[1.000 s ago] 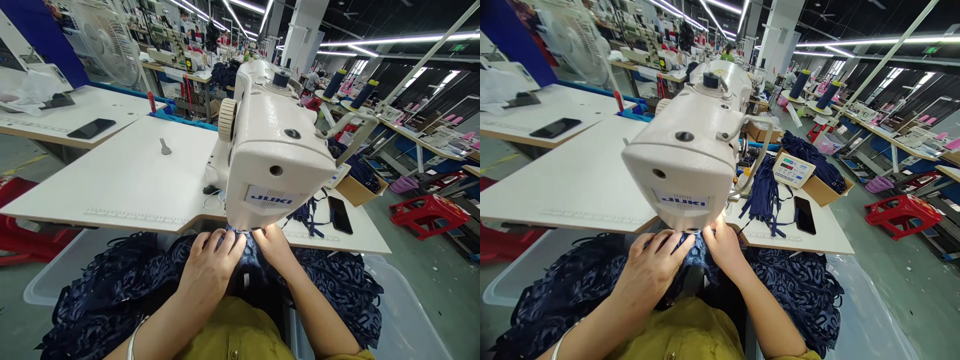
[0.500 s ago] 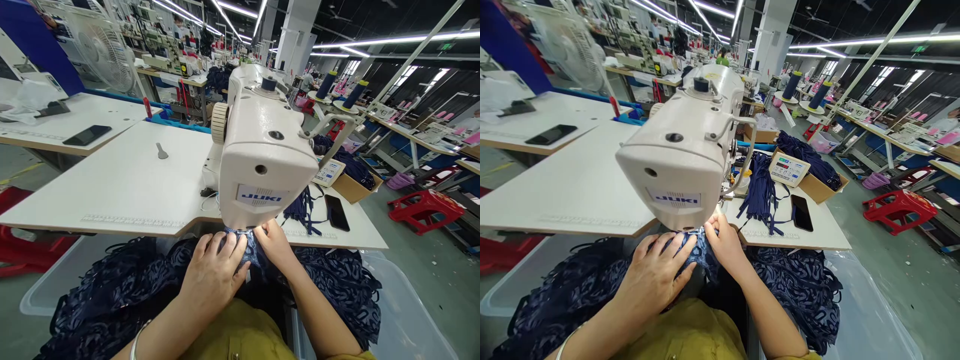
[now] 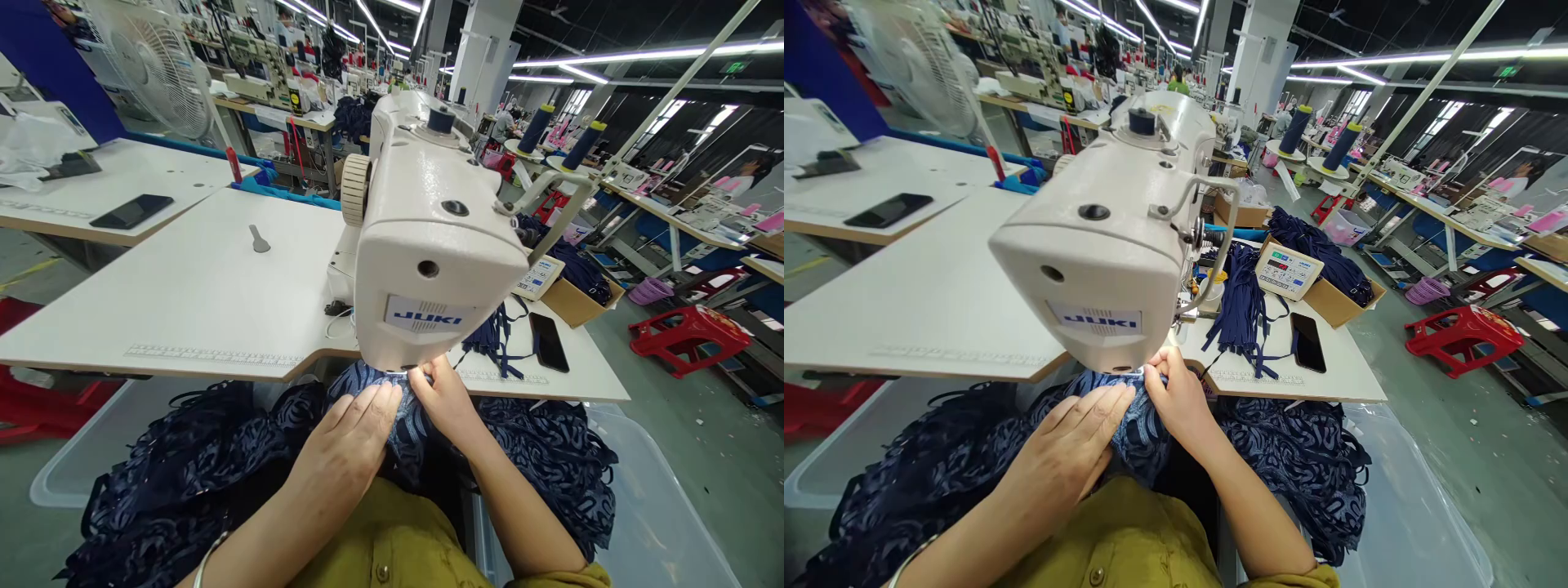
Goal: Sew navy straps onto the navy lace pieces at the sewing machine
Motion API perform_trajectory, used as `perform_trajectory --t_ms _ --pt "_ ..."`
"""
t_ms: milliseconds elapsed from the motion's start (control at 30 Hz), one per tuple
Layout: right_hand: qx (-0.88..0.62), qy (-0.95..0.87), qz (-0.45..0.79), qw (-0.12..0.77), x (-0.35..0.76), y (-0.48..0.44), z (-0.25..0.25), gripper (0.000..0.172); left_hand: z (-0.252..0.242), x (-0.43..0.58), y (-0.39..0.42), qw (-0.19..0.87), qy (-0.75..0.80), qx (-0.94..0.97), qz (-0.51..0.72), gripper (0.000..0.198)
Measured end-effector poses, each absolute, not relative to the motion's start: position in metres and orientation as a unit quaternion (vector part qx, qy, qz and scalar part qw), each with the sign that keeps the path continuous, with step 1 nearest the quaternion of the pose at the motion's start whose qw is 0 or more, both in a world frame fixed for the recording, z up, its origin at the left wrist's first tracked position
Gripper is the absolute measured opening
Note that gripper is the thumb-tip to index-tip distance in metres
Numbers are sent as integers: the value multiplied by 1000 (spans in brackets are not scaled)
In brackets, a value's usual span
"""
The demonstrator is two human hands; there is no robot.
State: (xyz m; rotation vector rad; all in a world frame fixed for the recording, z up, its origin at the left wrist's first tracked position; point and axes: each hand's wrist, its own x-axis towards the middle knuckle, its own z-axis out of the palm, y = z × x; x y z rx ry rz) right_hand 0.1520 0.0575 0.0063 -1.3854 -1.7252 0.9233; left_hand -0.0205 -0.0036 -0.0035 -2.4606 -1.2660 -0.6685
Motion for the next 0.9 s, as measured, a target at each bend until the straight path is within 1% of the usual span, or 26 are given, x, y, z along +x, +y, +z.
perform_trajectory --t_ms 133,400,667,900 --pt "-548 -671 343 365 151 60 5 9 -2 -17 -3 129 -459 -848 -233 40" --pt "-552 -672 338 360 150 61 6 6 0 -18 0 119 -458 -849 -233 39" --pt "-550 -675 340 355 150 61 7 8 1 -17 1 120 -461 -847 -237 39" --pt "-548 -674 335 365 149 62 4 6 0 -16 0 129 -461 -847 -231 39"
